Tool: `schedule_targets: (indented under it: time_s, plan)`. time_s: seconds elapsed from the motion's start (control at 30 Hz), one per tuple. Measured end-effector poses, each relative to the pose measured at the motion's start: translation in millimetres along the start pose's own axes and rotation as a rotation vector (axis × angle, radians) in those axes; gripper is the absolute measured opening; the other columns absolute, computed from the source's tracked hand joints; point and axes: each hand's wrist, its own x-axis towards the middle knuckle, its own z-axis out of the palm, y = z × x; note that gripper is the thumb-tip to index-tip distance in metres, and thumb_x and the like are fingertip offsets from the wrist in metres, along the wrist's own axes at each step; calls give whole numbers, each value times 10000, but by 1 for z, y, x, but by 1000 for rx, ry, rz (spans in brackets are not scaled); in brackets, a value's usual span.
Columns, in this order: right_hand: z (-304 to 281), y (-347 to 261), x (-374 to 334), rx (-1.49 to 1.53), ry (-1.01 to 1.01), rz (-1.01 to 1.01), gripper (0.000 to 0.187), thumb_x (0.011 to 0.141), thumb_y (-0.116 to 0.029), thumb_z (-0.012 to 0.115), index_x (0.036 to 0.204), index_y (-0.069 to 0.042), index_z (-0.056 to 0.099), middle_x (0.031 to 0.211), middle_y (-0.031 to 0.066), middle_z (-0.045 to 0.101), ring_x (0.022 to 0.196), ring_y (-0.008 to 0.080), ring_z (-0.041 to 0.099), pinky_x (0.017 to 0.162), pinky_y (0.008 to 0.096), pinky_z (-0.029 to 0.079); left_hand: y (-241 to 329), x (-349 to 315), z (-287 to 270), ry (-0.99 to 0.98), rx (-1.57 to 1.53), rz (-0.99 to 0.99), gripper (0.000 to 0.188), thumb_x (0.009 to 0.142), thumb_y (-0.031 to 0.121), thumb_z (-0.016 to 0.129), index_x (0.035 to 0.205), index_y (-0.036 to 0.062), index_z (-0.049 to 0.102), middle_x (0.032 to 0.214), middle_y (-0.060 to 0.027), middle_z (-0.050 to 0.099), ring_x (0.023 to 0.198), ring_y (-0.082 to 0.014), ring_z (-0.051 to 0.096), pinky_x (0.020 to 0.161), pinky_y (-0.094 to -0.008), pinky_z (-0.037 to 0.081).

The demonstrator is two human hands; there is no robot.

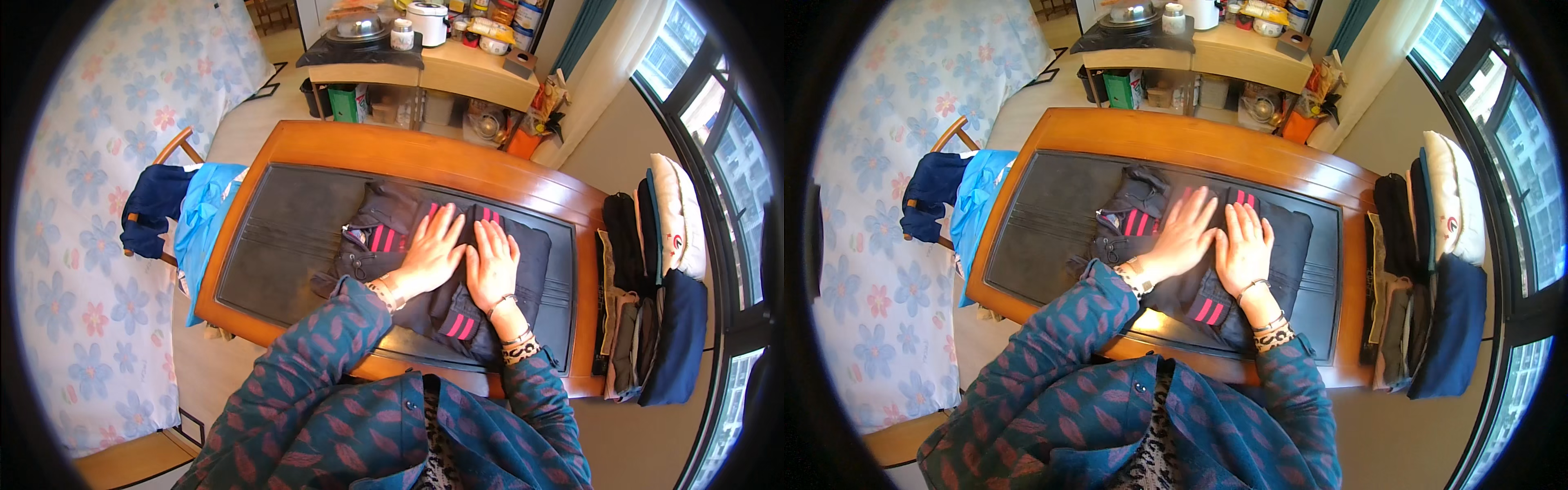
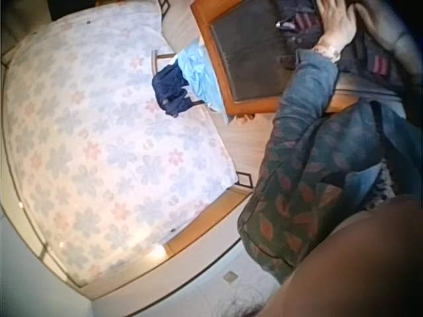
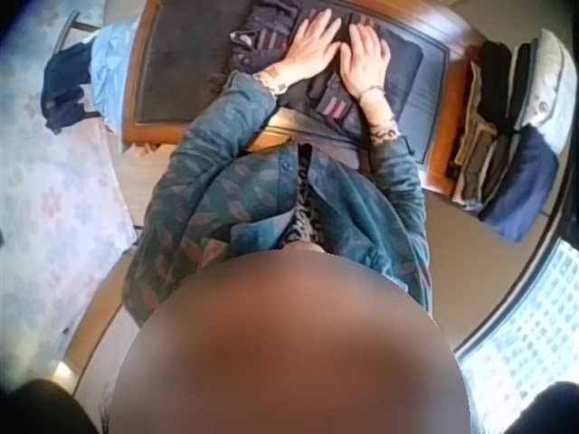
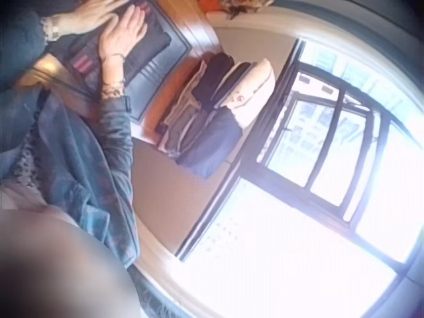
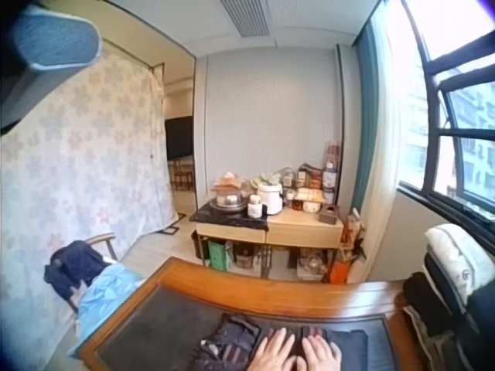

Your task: The person folds a pair of black pants and a blue shirt on a table, then places them in a pile. The person then picks up a blue bag and walks to the bathroom, where they place the bag on the floor.

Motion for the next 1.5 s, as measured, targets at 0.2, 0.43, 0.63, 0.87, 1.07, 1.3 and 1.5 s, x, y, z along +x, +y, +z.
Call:
schedule_targets:
  time_s: [0.2, 0.43, 0.63, 0.87, 1.07, 1.3, 1.5]
  plan:
    - [-2, 2, -1, -24, -65, 13, 536, 931, -287, 543, 1385, -9, 476, 1442, 165, 466, 1391, 314, 366, 1145, 514, 209, 0, -10, 14, 35, -45, -3, 573, 990, 312, 475, 1474, 32, 347, 1559, -233, 236, 1458, -390, 201, 1169, -510, 183]
    - [-7, -25, -33, -13, -33, 27, 708, 909, -380, 571, 1442, 42, 372, 1536, 233, 306, 1450, 371, 247, 1155, 543, 165, -1, -15, 13, 54, -33, -16, 564, 996, 355, 478, 1448, 29, 390, 1560, -218, 247, 1464, -361, 206, 1166, -509, 187]
    - [-13, -26, -36, -7, -26, 9, 730, 903, -353, 612, 1464, 25, 339, 1546, 221, 292, 1454, 355, 242, 1153, 529, 174, -5, -15, 1, 121, -120, 18, 566, 947, 363, 566, 1407, 51, 461, 1528, -214, 315, 1442, -366, 251, 1137, -549, 230]
    - [-14, -25, -36, 19, -4, 6, 737, 891, -343, 634, 1461, 24, 347, 1550, 218, 283, 1451, 358, 244, 1151, 533, 186, -57, -31, -54, 281, 281, -329, 692, 800, 367, 715, 1355, 32, 472, 1428, -214, 423, 1365, -419, 307, 1041, -587, 329]
    - [-13, -24, -36, 37, 10, 9, 739, 880, -347, 640, 1457, 20, 359, 1543, 213, 302, 1449, 354, 252, 1152, 531, 183, -106, -34, -92, -5, -209, -779, 862, 810, 488, 742, 1353, -115, 450, 1213, -318, 599, 1121, -351, 620, 951, -367, 490]
    - [-11, -21, -36, 31, 6, -1, 747, 864, -364, 632, 1450, 21, 375, 1539, 213, 317, 1449, 342, 259, 1157, 525, 170, -108, -34, -115, -240, -1183, -850, 445, 881, 377, 717, 1166, 38, 671, 1142, -58, 681, 1042, -151, 608, 942, -291, 465]
    - [-15, -18, -36, 44, -13, -21, 740, 855, -363, 636, 1436, 25, 393, 1527, 219, 335, 1444, 342, 273, 1151, 527, 186, -110, -49, -110, -146, -1382, -871, 257, 921, 225, 648, 1111, 57, 686, 1085, -34, 690, 992, -143, 624, 920, -285, 488]
